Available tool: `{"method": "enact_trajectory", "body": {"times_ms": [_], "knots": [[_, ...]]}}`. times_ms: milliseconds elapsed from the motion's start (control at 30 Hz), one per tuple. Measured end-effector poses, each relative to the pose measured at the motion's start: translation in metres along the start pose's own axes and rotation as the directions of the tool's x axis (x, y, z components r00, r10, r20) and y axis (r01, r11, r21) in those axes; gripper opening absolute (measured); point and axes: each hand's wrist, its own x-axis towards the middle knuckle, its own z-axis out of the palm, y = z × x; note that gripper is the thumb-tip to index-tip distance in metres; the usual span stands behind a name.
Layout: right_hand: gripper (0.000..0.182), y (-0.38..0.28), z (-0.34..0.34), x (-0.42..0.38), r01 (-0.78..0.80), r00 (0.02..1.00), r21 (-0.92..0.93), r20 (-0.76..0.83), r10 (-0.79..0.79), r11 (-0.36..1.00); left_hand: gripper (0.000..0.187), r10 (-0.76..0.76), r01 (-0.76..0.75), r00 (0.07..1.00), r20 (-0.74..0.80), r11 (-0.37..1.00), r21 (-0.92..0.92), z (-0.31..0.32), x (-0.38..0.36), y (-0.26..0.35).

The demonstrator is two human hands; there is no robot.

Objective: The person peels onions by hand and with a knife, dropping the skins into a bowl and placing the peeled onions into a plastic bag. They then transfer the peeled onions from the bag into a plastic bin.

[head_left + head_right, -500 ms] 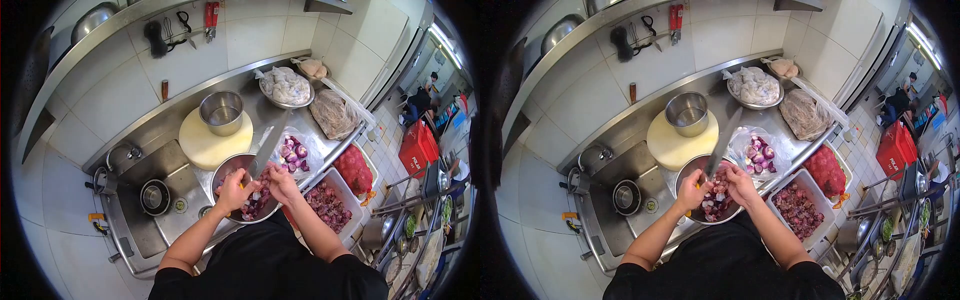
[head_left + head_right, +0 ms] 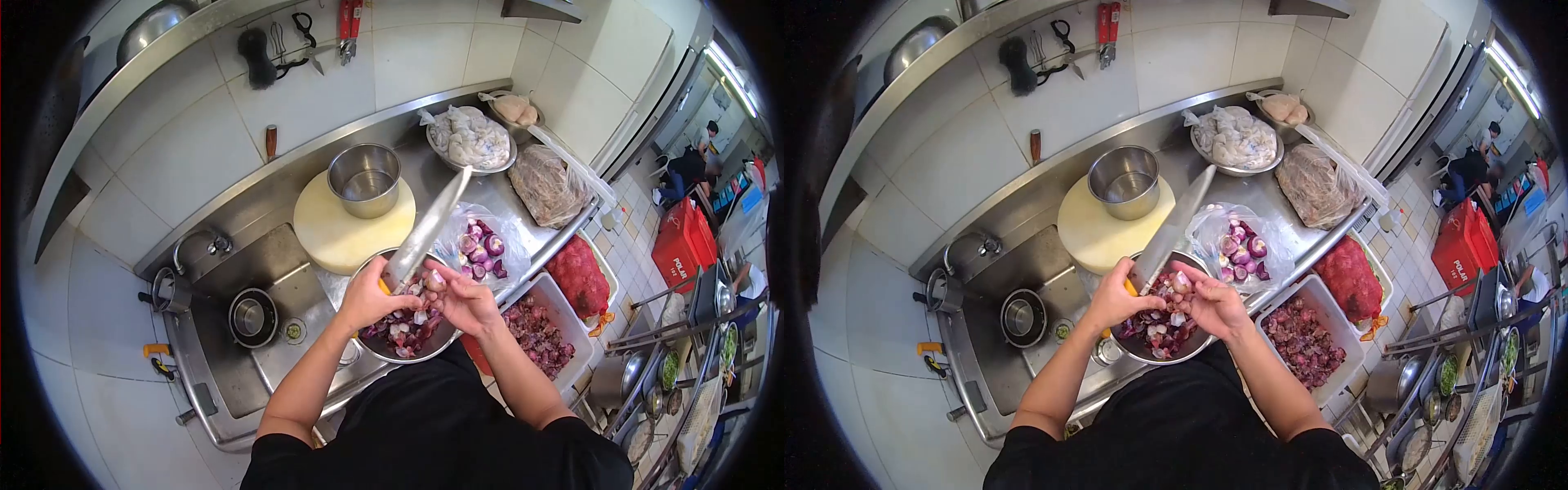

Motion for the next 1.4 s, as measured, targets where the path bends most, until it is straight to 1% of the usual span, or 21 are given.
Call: {"method": "enact_trajectory", "body": {"times_ms": [33, 100, 167, 233, 300, 400, 433, 467, 500, 567, 733, 833, 900, 967, 1033, 1100, 1233, 1300, 1400], "knots": [[0.06, 0.002, 0.0, -0.001, 0.008, 1.0, -0.053, 0.009, -0.008, 0.999, 0.074, 0.03, -0.028, 0.999, 0.044, 0.998, -0.062, -0.001, 0.0, 0.006], [0.061, 0.004, 0.0, -0.004, 0.014, 0.999, -0.163, 0.051, -0.006, 0.987, 0.074, 0.048, -0.045, 0.997, 0.069, 0.998, -0.044, -0.002, 0.001, 0.016], [0.06, 0.004, 0.0, -0.006, -0.009, 0.999, -0.135, 0.05, 0.015, 0.991, 0.076, 0.099, -0.097, 0.99, 0.105, 0.995, -0.027, -0.002, 0.004, 0.017], [0.06, 0.003, -0.001, -0.008, -0.029, 0.998, -0.108, 0.048, 0.034, 0.994, 0.076, 0.118, -0.117, 0.986, 0.115, 0.993, -0.018, -0.002, 0.006, 0.02], [0.061, 0.002, -0.003, -0.007, -0.069, 0.992, -0.043, 0.103, 0.073, 0.997, 0.076, 0.138, -0.139, 0.983, 0.124, 0.99, -0.008, -0.003, 0.009, 0.023], [0.061, 0.004, 0.005, -0.009, -0.089, 0.989, -0.009, 0.116, 0.089, 0.996, 0.074, 0.163, -0.164, 0.977, 0.14, 0.987, -0.005, -0.006, 0.009, 0.027], [0.061, 0.005, 0.006, -0.009, -0.088, 0.989, -0.01, 0.116, 0.088, 0.996, 0.072, 0.174, -0.175, 0.972, 0.157, 0.984, -0.008, -0.007, 0.009, 0.029], [0.061, 0.006, 0.007, -0.011, -0.084, 0.994, -0.022, 0.073, 0.085, 0.996, 0.07, 0.185, -0.186, 0.967, 0.174, 0.982, -0.012, -0.008, 0.008, 0.031], [0.062, 0.007, 0.007, -0.012, -0.08, 0.996, -0.034, 0.029, 0.081, 0.996, 0.07, 0.185, -0.186, 0.967, 0.177, 0.982, -0.012, -0.008, 0.008, 0.032], [0.06, 0.007, 0.009, -0.013, -0.079, 0.996, -0.036, 0.032, 0.08, 0.996, 0.067, 0.214, -0.218, 0.96, 0.181, 0.976, -0.001, -0.009, 0.006, 0.034], [0.057, 0.008, 0.006, -0.012, -0.076, 0.996, -0.055, 0.049, 0.078, 0.996, 0.063, 0.225, -0.231, 0.956, 0.186, 0.973, 0.014, -0.01, 0.005, 0.035], [0.056, 0.006, 0.007, -0.012, -0.07, 0.997, -0.091, 0.021, 0.072, 0.993, 0.062, 0.237, -0.242, 0.953, 0.187, 0.97, 0.007, -0.009, 0.005, 0.033], [0.052, 0.006, 0.003, -0.012, -0.103, 0.99, -0.079, 0.09, 0.11, 0.992, 0.062, 0.238, -0.243, 0.952, 0.194, 0.97, -0.001, -0.009, 0.005, 0.032], [0.051, 0.005, 0.001, -0.012, -0.088, 0.99, -0.097, 0.097, 0.097, 0.991, 0.059, 0.258, -0.27, 0.948, 0.186, 0.962, 0.038, -0.008, 0.004, 0.032], [0.05, 0.006, 0.001, -0.012, -0.072, 0.991, -0.114, 0.105, 0.084, 0.991, 0.058, 0.278, -0.287, 0.942, 0.187, 0.958, 0.022, -0.009, 0.004, 0.03], [0.047, 0.008, 0.002, -0.011, -0.081, 0.993, -0.108, 0.071, 0.089, 0.991, 0.056, 0.301, -0.308, 0.935, 0.189, 0.951, 0.006, -0.009, 0.005, 0.028], [0.046, 0.01, 0.001, -0.008, -0.097, 0.99, -0.097, 0.091, 0.105, 0.991, 0.053, 0.309, -0.31, 0.936, 0.167, 0.951, -0.019, -0.005, 0.005, 0.021], [0.044, 0.011, 0.003, -0.009, -0.116, 0.992, -0.089, 0.033, 0.119, 0.989, 0.052, 0.311, -0.311, 0.938, 0.153, 0.95, -0.028, -0.003, 0.004, 0.017], [0.039, 0.014, 0.005, -0.006, -0.072, 0.997, -0.107, 0.03, 0.075, 0.992, 0.048, 0.299, -0.298, 0.946, 0.126, 0.954, -0.03, 0.001, 0.004, 0.013]]}}
